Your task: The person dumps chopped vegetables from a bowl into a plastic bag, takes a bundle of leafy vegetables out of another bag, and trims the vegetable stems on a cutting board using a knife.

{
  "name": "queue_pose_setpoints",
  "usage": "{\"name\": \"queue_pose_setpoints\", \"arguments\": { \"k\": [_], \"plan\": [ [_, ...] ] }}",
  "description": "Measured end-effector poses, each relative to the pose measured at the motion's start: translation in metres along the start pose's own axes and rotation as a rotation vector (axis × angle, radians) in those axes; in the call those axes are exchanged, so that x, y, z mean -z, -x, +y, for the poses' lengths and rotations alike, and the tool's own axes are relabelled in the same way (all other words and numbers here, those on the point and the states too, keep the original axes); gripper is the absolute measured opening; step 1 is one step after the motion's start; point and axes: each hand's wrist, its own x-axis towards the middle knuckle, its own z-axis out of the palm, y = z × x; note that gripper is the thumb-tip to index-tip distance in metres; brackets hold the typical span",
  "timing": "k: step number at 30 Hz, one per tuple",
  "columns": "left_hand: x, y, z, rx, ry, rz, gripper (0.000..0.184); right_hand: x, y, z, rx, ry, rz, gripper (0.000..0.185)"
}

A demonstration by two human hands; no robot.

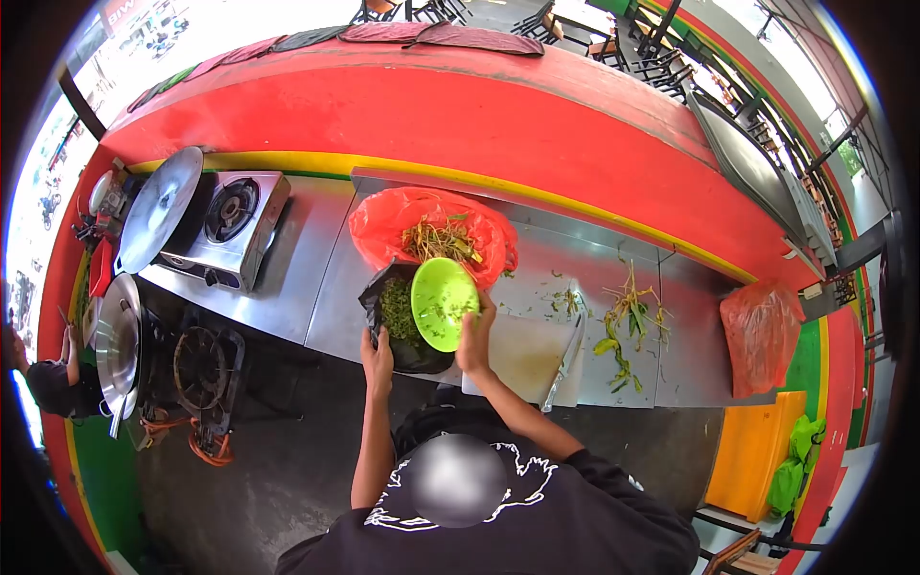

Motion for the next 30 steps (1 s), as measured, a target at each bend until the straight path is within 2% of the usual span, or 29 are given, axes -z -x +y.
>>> {"name": "queue_pose_setpoints", "arguments": {
  "k": [2,4,5,6,7,10,12,14,16,18,20,24,26,28,30],
  "plan": [
    [0.000,0.003,0.006,0.025,-0.074,-0.057,0.037,0.014,-0.009,0.006,-0.179,-0.246,0.134,0.055],
    [-0.008,0.009,0.014,-0.129,-0.385,0.207,0.042,0.042,-0.005,0.026,-0.435,-0.432,0.151,0.055],
    [-0.009,0.007,0.014,-0.134,-0.387,0.193,0.042,0.052,0.001,0.060,-0.496,-0.640,0.180,0.058],
    [-0.008,0.003,0.014,-0.267,-0.406,0.231,0.041,0.064,0.007,0.077,-0.594,-0.732,0.198,0.060],
    [-0.009,0.001,0.016,-0.399,-0.422,0.269,0.040,0.074,0.010,0.076,-0.632,-0.778,0.218,0.063],
    [-0.016,0.002,0.036,-0.489,-0.424,0.274,0.037,0.104,0.016,0.081,-0.735,-0.867,0.277,0.062],
    [-0.023,0.004,0.049,-0.506,-0.367,0.243,0.033,0.117,0.016,0.095,-0.898,-0.774,0.502,0.058],
    [-0.029,0.004,0.055,-0.528,-0.337,0.193,0.026,0.128,0.008,0.107,-0.919,-0.699,0.577,0.055],
    [-0.033,-0.001,0.049,-0.561,-0.351,0.151,0.023,0.136,-0.003,0.114,-0.943,-0.474,0.672,0.054],
    [-0.036,-0.001,0.045,-0.590,-0.365,0.116,0.020,0.142,-0.015,0.120,-0.835,-0.365,0.635,0.052],
    [-0.040,0.003,0.046,-0.622,-0.389,0.114,0.016,0.148,-0.031,0.126,-0.815,-0.363,0.595,0.051],
    [-0.045,0.009,0.043,-0.658,-0.390,0.111,0.015,0.160,-0.058,0.132,-0.881,-0.296,0.517,0.047],
    [-0.049,0.015,0.041,-0.551,-0.226,0.055,0.015,0.163,-0.064,0.152,-0.830,-0.390,0.414,0.043],
    [-0.053,0.020,0.040,-0.564,-0.190,0.022,0.016,0.167,-0.069,0.151,-0.806,-0.438,0.397,0.039],
    [-0.057,0.026,0.035,-0.389,-0.071,-0.225,0.018,0.176,-0.068,0.146,-0.802,-0.557,0.265,0.037]
  ]
}}
